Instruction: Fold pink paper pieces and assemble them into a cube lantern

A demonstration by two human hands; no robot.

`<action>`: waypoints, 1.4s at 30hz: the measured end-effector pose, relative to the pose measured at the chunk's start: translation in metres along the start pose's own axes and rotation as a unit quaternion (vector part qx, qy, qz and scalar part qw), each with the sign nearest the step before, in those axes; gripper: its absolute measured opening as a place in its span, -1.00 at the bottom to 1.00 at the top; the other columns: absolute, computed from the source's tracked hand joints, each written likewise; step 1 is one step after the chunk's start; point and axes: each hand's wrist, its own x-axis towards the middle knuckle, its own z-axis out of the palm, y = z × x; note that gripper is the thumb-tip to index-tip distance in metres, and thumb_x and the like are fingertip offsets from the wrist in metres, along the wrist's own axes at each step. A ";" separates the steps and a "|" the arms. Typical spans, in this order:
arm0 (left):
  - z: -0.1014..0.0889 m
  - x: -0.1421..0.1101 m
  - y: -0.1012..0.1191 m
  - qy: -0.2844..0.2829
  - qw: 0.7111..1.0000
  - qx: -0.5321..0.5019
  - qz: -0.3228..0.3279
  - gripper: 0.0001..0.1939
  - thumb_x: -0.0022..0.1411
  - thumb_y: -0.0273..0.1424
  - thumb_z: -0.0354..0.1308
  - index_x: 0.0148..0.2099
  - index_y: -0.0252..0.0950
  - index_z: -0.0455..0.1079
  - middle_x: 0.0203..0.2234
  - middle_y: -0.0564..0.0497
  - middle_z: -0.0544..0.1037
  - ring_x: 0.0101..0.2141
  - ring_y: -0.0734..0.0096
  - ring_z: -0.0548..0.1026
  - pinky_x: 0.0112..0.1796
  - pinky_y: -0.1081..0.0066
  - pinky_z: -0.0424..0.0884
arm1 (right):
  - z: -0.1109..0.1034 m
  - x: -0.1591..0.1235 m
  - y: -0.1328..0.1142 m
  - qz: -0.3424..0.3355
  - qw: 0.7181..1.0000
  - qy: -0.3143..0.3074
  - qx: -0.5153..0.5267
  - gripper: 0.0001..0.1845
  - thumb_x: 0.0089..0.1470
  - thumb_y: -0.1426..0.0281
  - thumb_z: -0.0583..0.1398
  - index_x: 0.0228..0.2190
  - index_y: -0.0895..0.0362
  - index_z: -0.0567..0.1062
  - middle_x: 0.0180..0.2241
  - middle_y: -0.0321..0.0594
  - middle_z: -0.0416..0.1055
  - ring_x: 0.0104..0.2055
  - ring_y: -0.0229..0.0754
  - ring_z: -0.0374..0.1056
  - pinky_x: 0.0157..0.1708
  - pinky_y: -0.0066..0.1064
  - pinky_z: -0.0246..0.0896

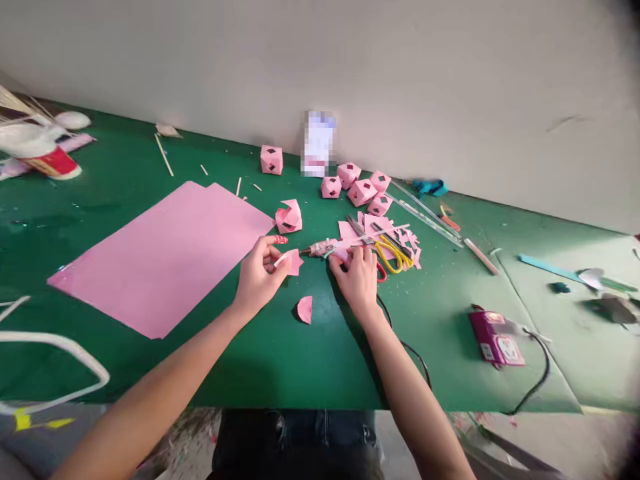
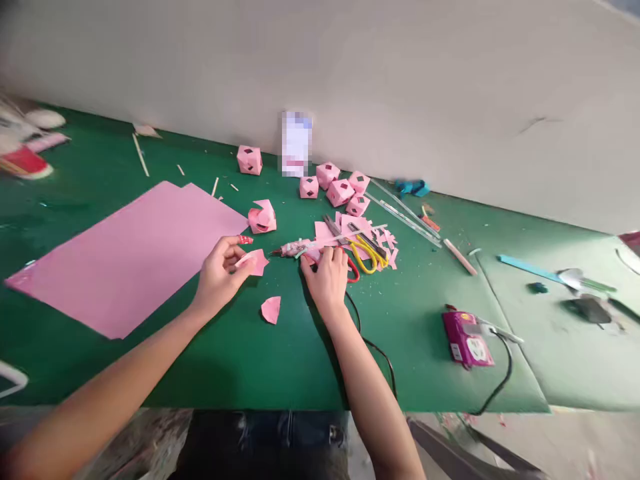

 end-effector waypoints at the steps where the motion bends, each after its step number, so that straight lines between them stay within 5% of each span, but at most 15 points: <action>1: 0.001 0.000 0.001 -0.006 1.000 -0.006 0.002 -0.64 0.18 -0.31 0.27 0.02 -0.27 0.41 -0.48 0.16 0.43 -0.43 0.45 0.48 -0.43 0.50 0.40 | -0.002 0.000 -0.001 0.005 0.998 0.017 0.059 -0.67 0.13 0.20 0.35 -0.18 0.19 0.55 -0.02 0.19 0.49 0.08 0.29 0.31 0.22 0.23 0.22; 4: 0.002 -0.001 0.006 -0.026 0.999 -0.024 0.000 -0.64 0.20 -0.30 0.29 0.03 -0.26 0.41 -0.47 0.16 0.46 -0.42 0.45 0.51 -0.39 0.49 0.43 | -0.008 -0.004 -0.007 0.025 0.972 0.006 0.232 -0.72 0.15 0.14 0.34 -0.26 0.09 0.59 -0.08 0.04 0.53 0.03 0.16 0.35 0.19 0.11 0.26; 7: 0.003 -0.004 0.010 -0.055 0.997 -0.046 -0.014 -0.61 0.21 -0.28 0.32 0.05 -0.25 0.38 -0.43 0.14 0.50 -0.40 0.45 0.52 -0.35 0.48 0.45 | -0.011 -0.012 -0.018 0.059 0.908 -0.115 0.398 -0.61 0.10 -0.01 0.39 -0.34 0.07 0.66 -0.32 -0.14 0.57 -0.26 -0.06 0.42 -0.13 -0.15 0.40; 9: 0.003 -0.005 0.012 -0.070 0.996 -0.054 -0.020 -0.60 0.22 -0.28 0.34 0.06 -0.25 0.37 -0.43 0.14 0.50 -0.41 0.46 0.51 -0.35 0.48 0.43 | -0.011 -0.018 -0.026 0.110 0.834 -0.218 0.495 -0.52 -0.04 -0.08 0.48 -0.35 0.08 0.71 -0.41 -0.20 0.58 -0.36 -0.16 0.43 -0.29 -0.28 0.39; 12: 0.004 -0.007 0.012 -0.083 0.995 -0.056 -0.018 -0.60 0.23 -0.29 0.34 0.06 -0.25 0.36 -0.42 0.13 0.49 -0.40 0.46 0.51 -0.34 0.47 0.43 | -0.010 -0.022 -0.034 0.165 0.750 -0.292 0.570 -0.43 -0.27 -0.12 0.57 -0.39 0.07 0.73 -0.45 -0.24 0.61 -0.38 -0.22 0.49 -0.31 -0.35 0.44; 17: 0.004 -0.008 0.010 -0.082 0.995 -0.046 -0.012 -0.61 0.26 -0.30 0.32 0.08 -0.25 0.37 -0.41 0.12 0.51 -0.37 0.43 0.52 -0.32 0.45 0.45 | -0.010 -0.021 -0.035 0.199 0.717 -0.310 0.592 -0.45 -0.40 -0.06 0.63 -0.44 0.05 0.75 -0.47 -0.27 0.63 -0.40 -0.28 0.53 -0.28 -0.41 0.52; 22: 0.004 -0.009 0.009 -0.084 0.996 -0.032 -0.003 -0.63 0.27 -0.32 0.31 0.08 -0.24 0.37 -0.42 0.12 0.51 -0.37 0.41 0.56 -0.32 0.44 0.47 | -0.009 -0.022 -0.035 0.207 0.717 -0.306 0.591 -0.46 -0.43 -0.01 0.65 -0.44 0.05 0.76 -0.45 -0.27 0.66 -0.41 -0.28 0.52 -0.27 -0.37 0.55; 28: 0.007 -0.012 0.004 -0.066 0.997 0.007 0.041 -0.67 0.30 -0.33 0.29 0.07 -0.24 0.38 -0.40 0.10 0.57 -0.39 0.40 0.61 -0.38 0.45 0.47 | -0.009 -0.025 -0.041 0.186 0.753 -0.282 0.565 -0.51 -0.36 0.00 0.63 -0.46 0.08 0.74 -0.47 -0.25 0.64 -0.43 -0.24 0.48 -0.33 -0.32 0.52; 36: 0.012 -0.014 0.002 -0.066 0.994 0.041 0.075 -0.69 0.32 -0.36 0.25 0.07 -0.26 0.37 -0.39 0.07 0.63 -0.44 0.43 0.61 -0.41 0.47 0.49 | -0.004 -0.032 -0.043 0.124 0.818 -0.221 0.516 -0.50 -0.20 -0.02 0.55 -0.57 0.10 0.54 -0.58 -0.33 0.46 -0.53 -0.31 0.25 -0.50 -0.40 0.12; 42: 0.011 -0.015 0.003 -0.074 0.994 0.037 0.074 -0.71 0.33 -0.36 0.25 0.07 -0.26 0.38 -0.39 0.07 0.61 -0.43 0.44 0.60 -0.39 0.47 0.50 | -0.005 -0.036 -0.046 0.099 0.838 -0.207 0.495 -0.48 -0.07 -0.08 0.44 -0.56 0.08 0.48 -0.56 -0.31 0.41 -0.52 -0.28 0.21 -0.49 -0.38 0.08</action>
